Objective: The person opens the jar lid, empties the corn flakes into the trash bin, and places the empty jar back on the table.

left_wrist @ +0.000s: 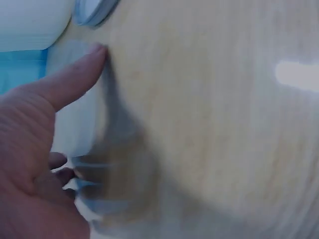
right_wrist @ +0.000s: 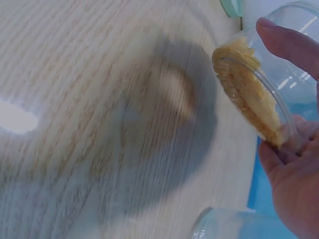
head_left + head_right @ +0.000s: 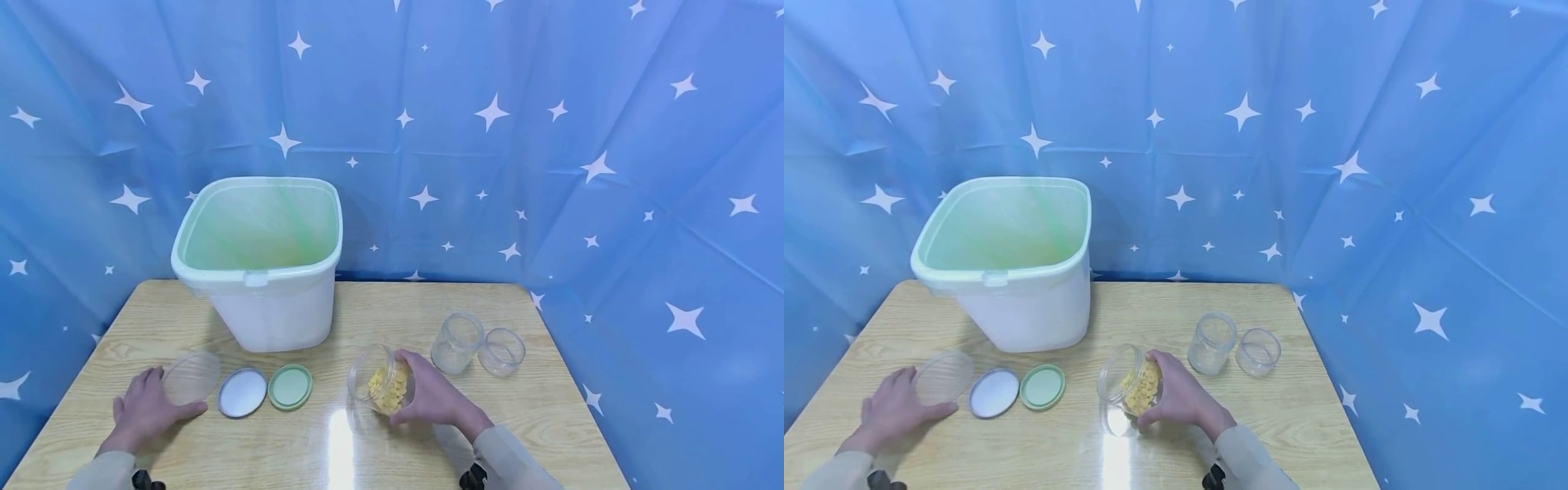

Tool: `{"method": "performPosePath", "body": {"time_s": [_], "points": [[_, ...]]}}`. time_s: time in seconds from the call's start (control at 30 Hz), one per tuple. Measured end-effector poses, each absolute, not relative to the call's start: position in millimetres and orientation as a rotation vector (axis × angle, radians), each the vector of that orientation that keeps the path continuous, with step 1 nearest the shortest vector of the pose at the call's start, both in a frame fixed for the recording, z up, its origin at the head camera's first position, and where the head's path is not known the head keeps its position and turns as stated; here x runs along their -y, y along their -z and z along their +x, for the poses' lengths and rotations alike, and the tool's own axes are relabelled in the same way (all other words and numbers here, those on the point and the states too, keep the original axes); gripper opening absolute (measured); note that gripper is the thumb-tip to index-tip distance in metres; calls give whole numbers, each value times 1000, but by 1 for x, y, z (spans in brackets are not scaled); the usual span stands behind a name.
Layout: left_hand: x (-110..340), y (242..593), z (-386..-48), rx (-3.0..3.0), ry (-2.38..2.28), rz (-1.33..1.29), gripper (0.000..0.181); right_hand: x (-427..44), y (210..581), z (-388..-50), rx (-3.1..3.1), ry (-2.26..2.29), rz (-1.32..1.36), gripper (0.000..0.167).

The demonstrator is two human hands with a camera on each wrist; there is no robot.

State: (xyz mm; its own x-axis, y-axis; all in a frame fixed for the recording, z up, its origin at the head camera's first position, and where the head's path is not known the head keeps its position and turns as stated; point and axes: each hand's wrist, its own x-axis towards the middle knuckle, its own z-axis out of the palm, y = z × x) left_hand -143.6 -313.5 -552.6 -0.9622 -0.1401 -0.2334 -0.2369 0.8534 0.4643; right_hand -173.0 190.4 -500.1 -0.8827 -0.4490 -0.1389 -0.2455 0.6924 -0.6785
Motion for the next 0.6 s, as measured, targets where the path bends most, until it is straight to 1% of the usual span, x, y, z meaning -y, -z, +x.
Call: {"method": "performPosePath", "body": {"time_s": [0.1,0.17,0.23,0.33,0.47,0.57,0.6], "points": [[319,543,-148,-2810,-755,-228,130,-191,496,-175,-2610,1003,-542,115],[324,536,-153,-2822,-735,-197,126,-190,491,-177,-2607,1022,-540,115],[329,526,-159,-2851,-713,-171,119,-189,486,-178,-2612,1035,-541,115],[333,507,-168,-2885,-721,-143,103,-188,478,-181,-2624,1028,-534,117],[328,475,-176,-2902,-867,-189,84,-187,468,-184,-2652,1005,-527,117],[317,450,-179,-2897,-1015,-230,77,-186,460,-188,-2677,1005,-528,117],[313,441,-180,-2880,-1064,-236,77,-186,457,-189,-2685,1007,-526,117]]}}
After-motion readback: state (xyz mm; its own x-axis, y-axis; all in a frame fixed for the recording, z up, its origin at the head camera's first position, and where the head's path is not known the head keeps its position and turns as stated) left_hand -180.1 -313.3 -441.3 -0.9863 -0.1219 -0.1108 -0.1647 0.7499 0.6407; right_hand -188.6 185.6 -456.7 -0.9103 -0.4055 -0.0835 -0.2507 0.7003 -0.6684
